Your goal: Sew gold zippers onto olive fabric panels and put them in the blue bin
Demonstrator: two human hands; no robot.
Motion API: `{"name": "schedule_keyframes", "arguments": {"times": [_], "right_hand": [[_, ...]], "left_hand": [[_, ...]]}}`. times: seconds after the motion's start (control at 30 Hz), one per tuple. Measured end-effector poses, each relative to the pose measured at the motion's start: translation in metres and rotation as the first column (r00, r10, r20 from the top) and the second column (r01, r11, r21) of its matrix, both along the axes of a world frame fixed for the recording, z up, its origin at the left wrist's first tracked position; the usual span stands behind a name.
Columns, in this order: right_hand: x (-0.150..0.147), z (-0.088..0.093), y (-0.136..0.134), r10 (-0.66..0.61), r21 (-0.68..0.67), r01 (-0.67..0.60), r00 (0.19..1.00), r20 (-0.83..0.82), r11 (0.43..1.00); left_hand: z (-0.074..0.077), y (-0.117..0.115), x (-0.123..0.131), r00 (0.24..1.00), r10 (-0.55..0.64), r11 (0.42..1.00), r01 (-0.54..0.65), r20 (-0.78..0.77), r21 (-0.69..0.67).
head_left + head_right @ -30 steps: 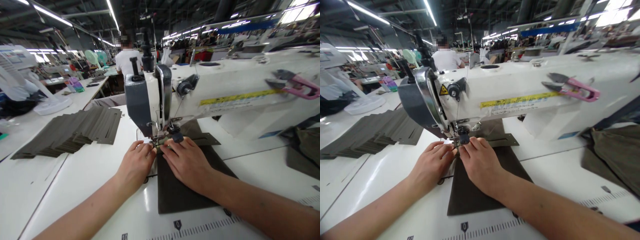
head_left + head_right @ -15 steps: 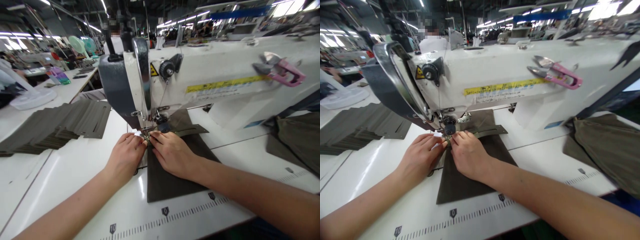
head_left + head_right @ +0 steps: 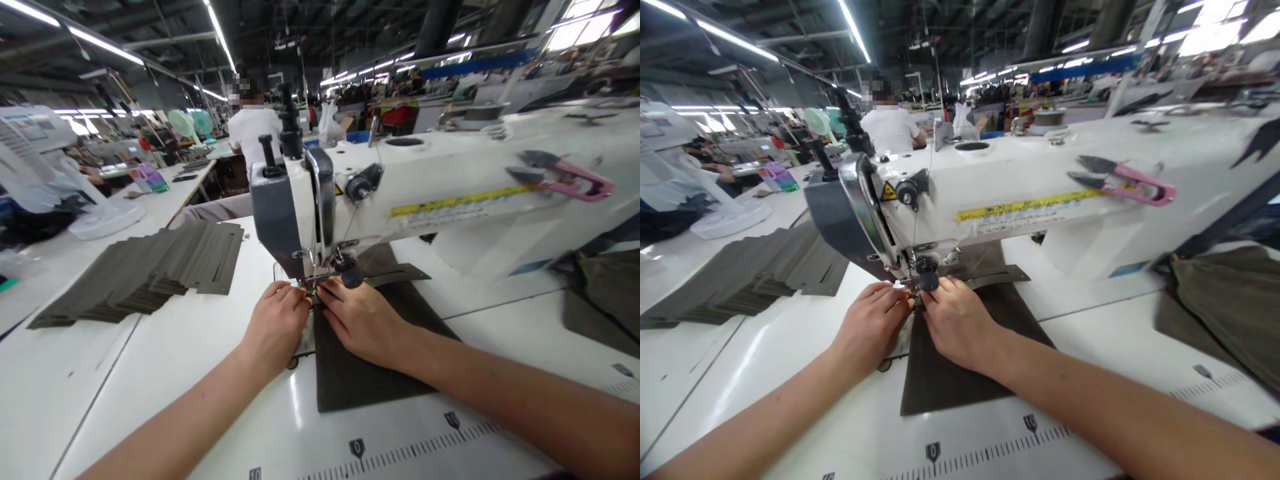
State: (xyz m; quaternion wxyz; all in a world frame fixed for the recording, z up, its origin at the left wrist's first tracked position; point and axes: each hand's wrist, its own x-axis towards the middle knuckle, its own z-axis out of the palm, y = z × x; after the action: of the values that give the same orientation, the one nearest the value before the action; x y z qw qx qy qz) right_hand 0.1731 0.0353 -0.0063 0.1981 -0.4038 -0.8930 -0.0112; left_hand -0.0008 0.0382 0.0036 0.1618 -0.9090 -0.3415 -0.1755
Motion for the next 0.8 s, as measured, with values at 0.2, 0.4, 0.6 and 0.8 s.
{"name": "schedule_keyframes", "arguments": {"times": [0.2,0.4,0.6,0.8], "right_hand": [[-0.001,-0.001,0.002,0.000,0.005,0.000,1.000,-0.021,1.000],[0.001,-0.010,0.009,-0.033,0.001,0.033,0.984,-0.173,0.999],[0.001,-0.010,0.014,-0.013,0.025,0.018,0.982,-0.189,1.000],[0.000,-0.006,0.013,0.020,0.068,-0.010,0.990,-0.142,0.998]], "left_hand": [[-0.002,0.002,0.000,1.000,0.009,1.000,-0.010,0.008,0.011],[-0.005,0.003,-0.003,0.998,0.008,1.000,-0.010,0.059,0.024],[-0.008,0.003,-0.004,0.997,0.013,0.999,-0.015,0.074,0.030],[-0.011,0.005,-0.004,0.997,0.016,0.998,-0.020,0.081,0.058]]}}
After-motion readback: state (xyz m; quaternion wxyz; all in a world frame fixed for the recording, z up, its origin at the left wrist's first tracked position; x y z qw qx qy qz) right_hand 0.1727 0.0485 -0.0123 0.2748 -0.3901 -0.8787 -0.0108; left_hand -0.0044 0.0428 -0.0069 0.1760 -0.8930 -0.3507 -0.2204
